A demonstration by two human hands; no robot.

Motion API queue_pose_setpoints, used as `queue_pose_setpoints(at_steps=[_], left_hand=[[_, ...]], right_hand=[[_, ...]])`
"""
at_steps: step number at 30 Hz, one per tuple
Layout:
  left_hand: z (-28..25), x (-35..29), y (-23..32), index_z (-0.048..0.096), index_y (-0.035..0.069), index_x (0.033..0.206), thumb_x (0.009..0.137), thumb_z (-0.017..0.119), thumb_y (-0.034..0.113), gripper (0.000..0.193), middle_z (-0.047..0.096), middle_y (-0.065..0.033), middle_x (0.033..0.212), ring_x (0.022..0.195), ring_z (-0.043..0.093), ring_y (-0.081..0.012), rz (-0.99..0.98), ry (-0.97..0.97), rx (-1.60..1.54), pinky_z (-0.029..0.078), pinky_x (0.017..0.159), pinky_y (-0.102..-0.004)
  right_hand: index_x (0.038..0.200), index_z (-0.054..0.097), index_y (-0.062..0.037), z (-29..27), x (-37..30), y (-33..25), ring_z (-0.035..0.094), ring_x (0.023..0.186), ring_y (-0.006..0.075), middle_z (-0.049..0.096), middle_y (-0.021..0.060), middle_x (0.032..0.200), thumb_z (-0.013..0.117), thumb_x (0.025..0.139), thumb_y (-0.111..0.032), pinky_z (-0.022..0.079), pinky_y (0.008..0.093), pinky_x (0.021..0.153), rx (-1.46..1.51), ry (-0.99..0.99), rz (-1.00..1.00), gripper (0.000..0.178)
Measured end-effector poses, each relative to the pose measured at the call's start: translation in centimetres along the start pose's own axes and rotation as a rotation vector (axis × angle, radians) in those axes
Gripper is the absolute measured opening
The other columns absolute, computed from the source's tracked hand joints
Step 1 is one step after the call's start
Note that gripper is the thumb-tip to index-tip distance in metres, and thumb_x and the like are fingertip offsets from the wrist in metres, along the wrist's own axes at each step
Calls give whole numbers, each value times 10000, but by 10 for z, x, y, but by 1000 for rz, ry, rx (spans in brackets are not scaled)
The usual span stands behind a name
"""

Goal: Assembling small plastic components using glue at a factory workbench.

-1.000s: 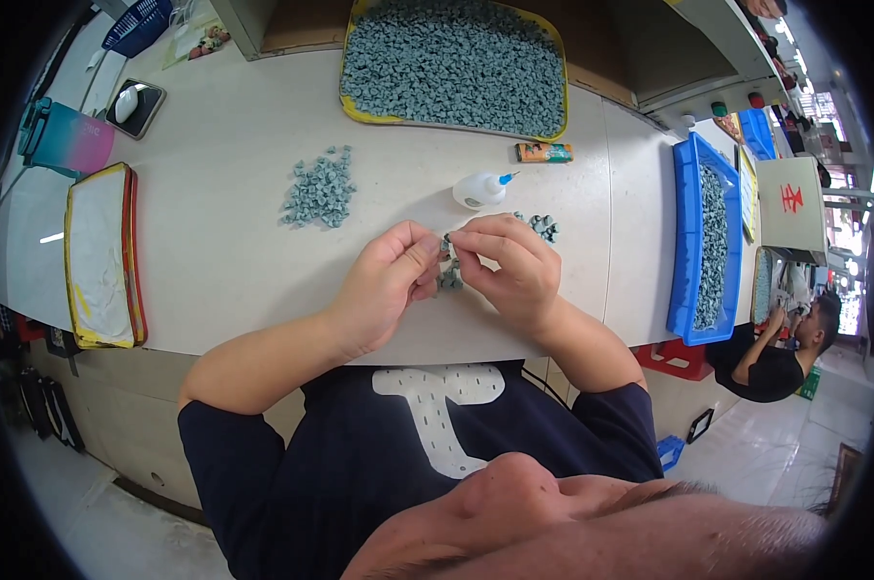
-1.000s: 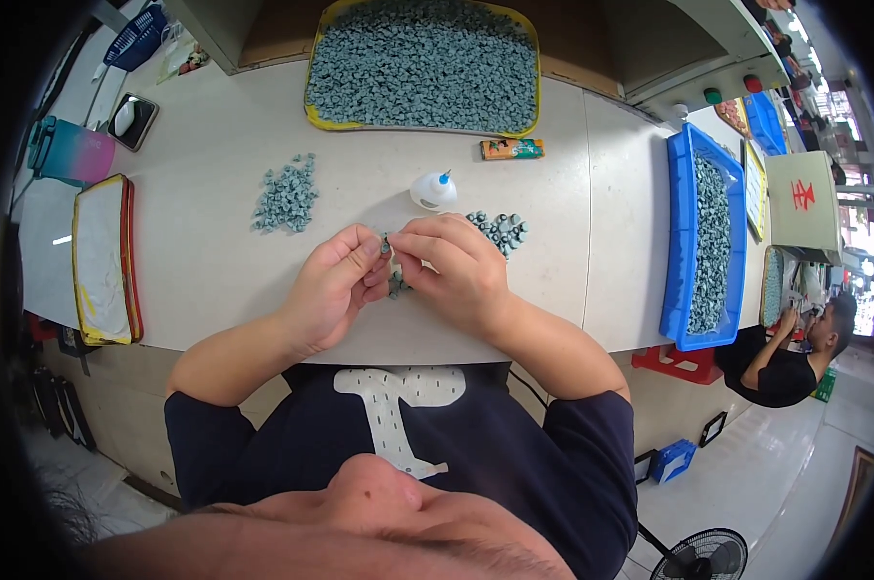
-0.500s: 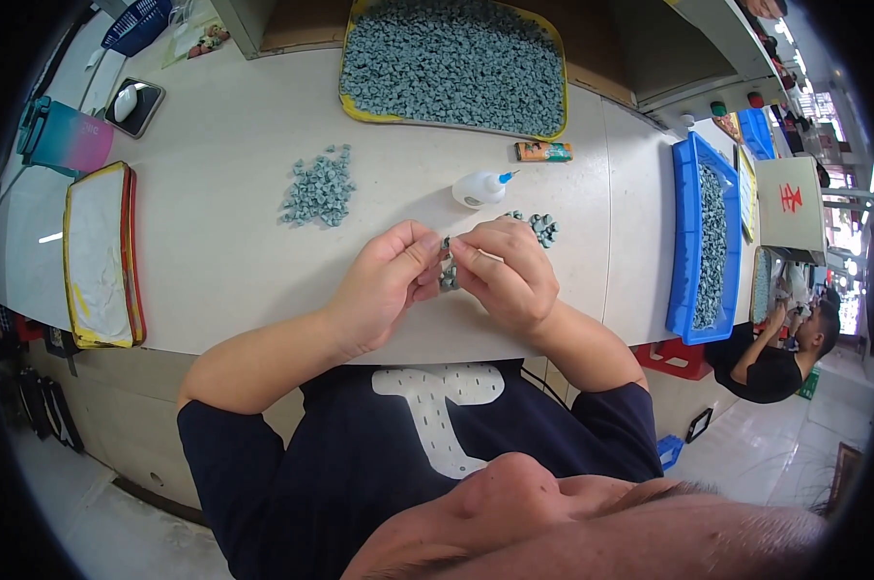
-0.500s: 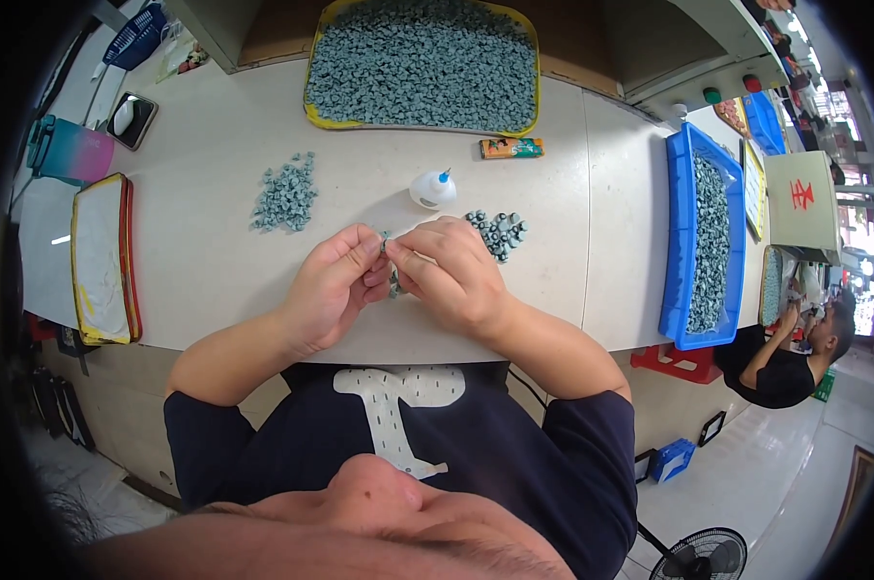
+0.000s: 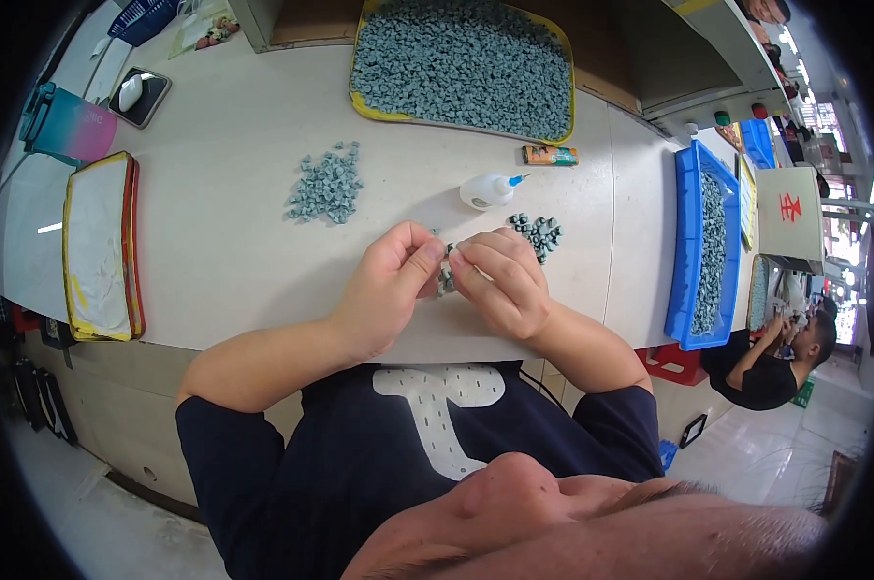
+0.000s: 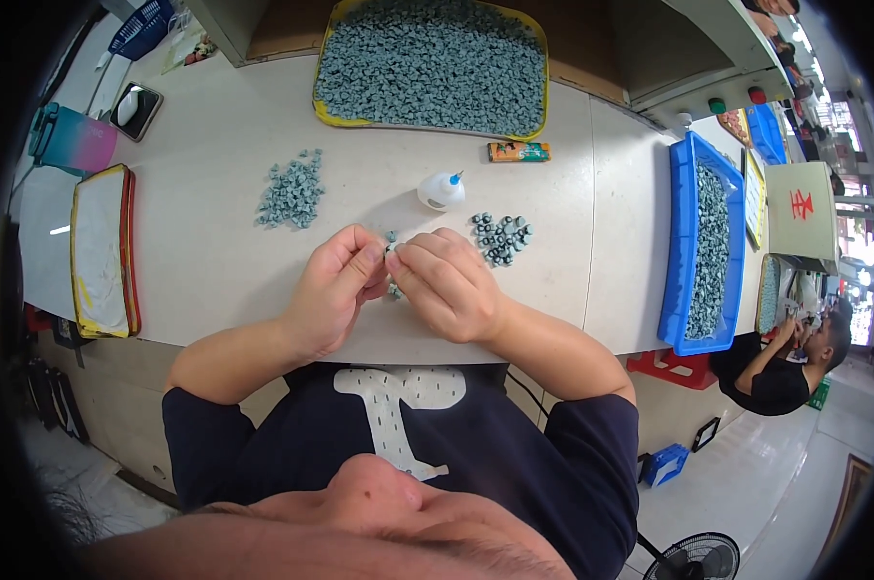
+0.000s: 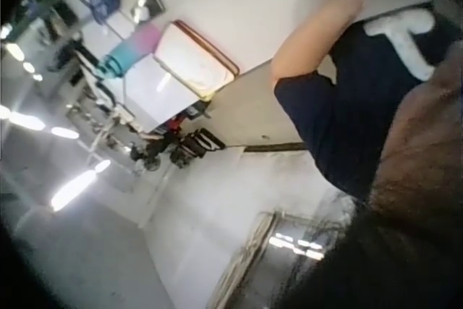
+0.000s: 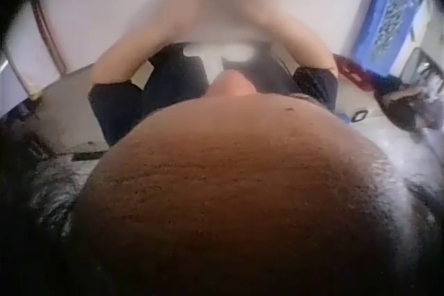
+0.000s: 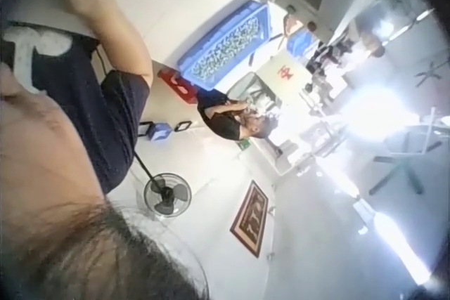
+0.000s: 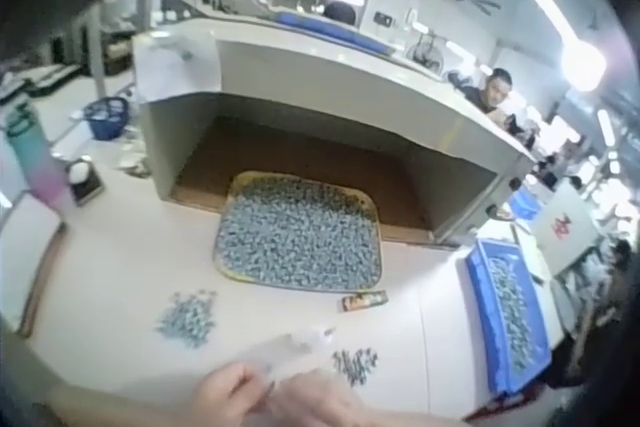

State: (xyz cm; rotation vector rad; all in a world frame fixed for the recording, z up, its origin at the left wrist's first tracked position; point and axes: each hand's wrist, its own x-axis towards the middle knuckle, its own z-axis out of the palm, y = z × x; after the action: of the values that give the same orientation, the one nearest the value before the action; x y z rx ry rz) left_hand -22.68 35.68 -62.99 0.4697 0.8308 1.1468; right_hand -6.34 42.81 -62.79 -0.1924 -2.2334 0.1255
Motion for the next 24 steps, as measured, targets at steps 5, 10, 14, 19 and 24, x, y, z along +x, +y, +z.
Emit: queue_pose_setpoints(at_steps=[5,10,14,19,24], left_hand=[[-3,-4,5,500,61,934,1005,474,180,141,463,27,755,671,394,-66,75,-44,74,353,625,-224],[0,-3,2,497,66,935,1010,463,181,141,453,19,743,658,390,-77,134,-79,133,344,622,-230],[0,1,-3,496,67,931,1010,463,185,146,456,16,746,663,390,-82,95,-68,139,340,623,-237],[4,9,-9,496,71,929,1012,460,194,153,442,19,749,667,376,-87,58,-87,100,335,628,-248],[7,14,-11,495,77,927,1013,460,213,164,414,26,744,670,355,-91,13,-135,4,332,634,-259]], right_hand=[[965,628,75,-3,6,1,624,772,273,605,156,921,718,621,125,509,359,631,124,13,58,359],[986,629,54,-4,4,-2,626,726,254,623,129,863,705,635,159,510,341,622,191,94,229,374],[973,631,41,-6,-1,0,626,705,242,631,117,834,700,639,165,512,334,623,172,93,260,363],[950,628,44,-7,-10,3,623,700,241,630,124,836,696,631,161,510,330,616,185,125,299,347],[938,625,48,-12,-13,8,611,679,244,618,129,856,700,634,159,496,336,601,225,139,292,332]])
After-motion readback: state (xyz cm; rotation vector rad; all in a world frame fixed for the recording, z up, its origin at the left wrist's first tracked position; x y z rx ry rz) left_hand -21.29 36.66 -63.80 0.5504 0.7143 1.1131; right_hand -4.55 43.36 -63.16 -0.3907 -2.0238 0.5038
